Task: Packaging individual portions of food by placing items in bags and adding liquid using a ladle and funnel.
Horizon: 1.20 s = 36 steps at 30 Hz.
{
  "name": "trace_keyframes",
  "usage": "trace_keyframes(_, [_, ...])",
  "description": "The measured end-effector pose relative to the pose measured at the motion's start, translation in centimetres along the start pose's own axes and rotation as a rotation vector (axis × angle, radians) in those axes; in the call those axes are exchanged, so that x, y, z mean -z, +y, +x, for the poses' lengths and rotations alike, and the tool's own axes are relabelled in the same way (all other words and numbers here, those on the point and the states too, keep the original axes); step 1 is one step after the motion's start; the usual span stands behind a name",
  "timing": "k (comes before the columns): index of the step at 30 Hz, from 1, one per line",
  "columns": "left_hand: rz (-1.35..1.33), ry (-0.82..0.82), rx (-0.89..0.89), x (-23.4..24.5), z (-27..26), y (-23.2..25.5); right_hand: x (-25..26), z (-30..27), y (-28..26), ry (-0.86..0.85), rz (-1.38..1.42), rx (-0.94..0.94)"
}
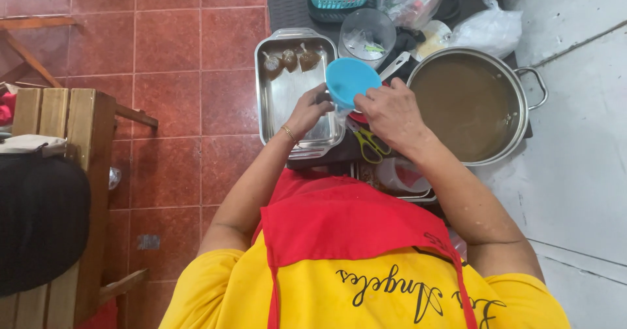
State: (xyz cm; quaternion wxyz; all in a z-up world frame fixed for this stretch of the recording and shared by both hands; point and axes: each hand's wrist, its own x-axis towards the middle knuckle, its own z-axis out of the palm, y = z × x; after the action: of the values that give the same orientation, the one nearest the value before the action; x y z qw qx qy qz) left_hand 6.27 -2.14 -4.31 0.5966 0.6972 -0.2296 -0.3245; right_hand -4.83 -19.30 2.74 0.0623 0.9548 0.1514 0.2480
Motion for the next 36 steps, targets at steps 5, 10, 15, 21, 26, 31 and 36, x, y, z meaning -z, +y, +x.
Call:
trace_keyframes(5, [-0.128,-0.033,-0.037,0.0,-1.5,1.6,1.3,1.5,0.5,-0.062,0.014,-0.062])
trace_keyframes(10, [0.215,0.068,-0.152,-0.4,-1.0,-0.3,0.1,2.6,-1.2,-0.058,0.036,-0.119])
trace_keyframes(15, [-0.083,0.194,-0.083,0.4,-1.2,-2.4,-3.4,1.7,-2.2,-0.096,0.047,-0.092])
trace_keyframes(21, [-0.147,0.159,-0.061,0.1,0.0,-6.2,-1.7,3.2,-0.9,-0.090,0.057,-0.052])
trace_keyframes(26, [-0.229,0.103,0.003,0.4,-1.3,-1.9,-2.1,3.8,-0.9,-0.001,-0.004,-0.002])
trace_keyframes(31, [-0.110,0.192,0.021,0.3,-0.7,-2.7,-2.3,4.4,-1.6,0.031,0.001,0.012])
trace_keyframes(36, [-0.252,0.179,0.015,0.4,-0.4,-3.8,-2.9,4.4,-1.6,0.043,-0.021,0.024])
